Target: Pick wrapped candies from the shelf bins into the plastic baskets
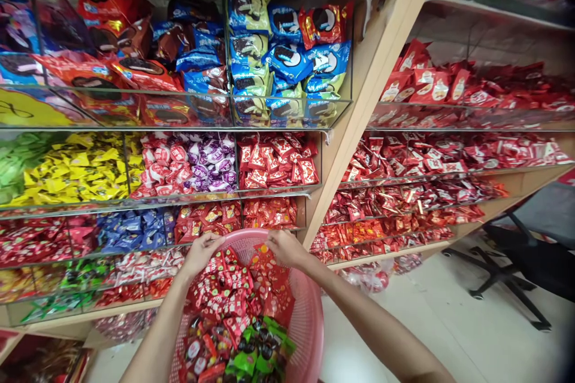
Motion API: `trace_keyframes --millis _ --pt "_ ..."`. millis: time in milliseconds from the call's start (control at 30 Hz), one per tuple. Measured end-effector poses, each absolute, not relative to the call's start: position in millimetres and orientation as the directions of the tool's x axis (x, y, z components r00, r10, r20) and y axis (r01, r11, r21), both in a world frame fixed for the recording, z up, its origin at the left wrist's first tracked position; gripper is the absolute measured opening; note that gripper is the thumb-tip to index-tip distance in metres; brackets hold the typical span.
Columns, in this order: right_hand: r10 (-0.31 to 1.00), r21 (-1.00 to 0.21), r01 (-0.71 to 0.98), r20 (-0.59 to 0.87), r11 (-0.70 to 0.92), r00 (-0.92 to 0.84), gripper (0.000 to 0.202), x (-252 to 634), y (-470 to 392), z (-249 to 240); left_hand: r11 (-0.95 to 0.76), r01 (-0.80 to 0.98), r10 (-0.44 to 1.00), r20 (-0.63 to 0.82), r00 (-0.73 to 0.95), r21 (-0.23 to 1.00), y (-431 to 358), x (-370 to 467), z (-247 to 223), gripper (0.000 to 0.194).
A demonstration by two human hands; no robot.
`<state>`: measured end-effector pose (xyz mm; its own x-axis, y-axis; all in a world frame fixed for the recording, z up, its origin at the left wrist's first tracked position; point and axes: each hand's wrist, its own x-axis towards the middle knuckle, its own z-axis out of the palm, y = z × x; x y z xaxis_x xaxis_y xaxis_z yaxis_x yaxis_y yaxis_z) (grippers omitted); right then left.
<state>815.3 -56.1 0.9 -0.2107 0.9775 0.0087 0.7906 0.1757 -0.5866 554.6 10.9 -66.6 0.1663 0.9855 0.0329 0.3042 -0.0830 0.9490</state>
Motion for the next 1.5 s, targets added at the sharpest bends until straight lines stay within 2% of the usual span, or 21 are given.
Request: trace_keyframes --millis 100,200,400,533,633,767,900,1067,1500 --pt "0.94 -0.609 0.78 -0.16 0.146 -0.301 0.026 806.3 -51.3 -9.1 -0.081 0.304 0.985 0.029 0.172 0.949 9.8 555.3 -63.6 0.043" --pt "0.906 -0.64 0.766 -0.287 0.06 -0.311 0.028 802.4 -48.4 -17.6 -0.096 0.299 0.985 0.047 0.167 0.949 9.9 555.2 -63.5 0.045" --pt "0.889 -0.584 0.811 -0.359 0.023 -0.284 0.023 796.4 -53.3 -19.6 -0.09 0.287 0.987 0.047 0.156 0.954 10.1 555.3 -63.7 0.045" --pt "0.92 -0.504 0.861 -0.299 0.073 -0.253 0.025 791.9 -57.6 -22.2 -0.067 0.269 0.986 0.023 0.164 0.961 9.1 556.4 -61.6 0.041" --pt "0.957 -0.443 0.888 -0.184 0.123 -0.224 0.024 790.7 -57.8 -20.6 -0.062 0.261 0.986 0.018 0.168 0.963 9.1 556.5 -62.0 0.04" --pt "0.98 -0.438 0.883 -0.012 0.172 -0.198 0.024 796.0 -49.3 -6.7 -0.08 0.284 0.986 0.034 0.163 0.955 10.0 555.3 -63.6 0.04" --pt "0.995 -0.482 0.871 0.08 0.093 -0.063 0.024 806.2 -24.5 5.9 -0.088 0.292 0.984 0.037 0.174 0.952 10.7 554.5 -64.4 0.042" --pt "0.992 -0.533 0.846 0.098 -0.011 0.075 0.023 808.5 19.9 1.6 -0.084 0.279 0.983 0.034 0.179 0.957 11.7 553.3 -67.7 0.041" --pt "0.982 -0.563 0.818 0.056 -0.12 0.182 0.032 784.2 76.9 -29.8 -0.088 0.267 0.98 0.035 0.196 0.96 13.0 552.1 -72.4 0.034"
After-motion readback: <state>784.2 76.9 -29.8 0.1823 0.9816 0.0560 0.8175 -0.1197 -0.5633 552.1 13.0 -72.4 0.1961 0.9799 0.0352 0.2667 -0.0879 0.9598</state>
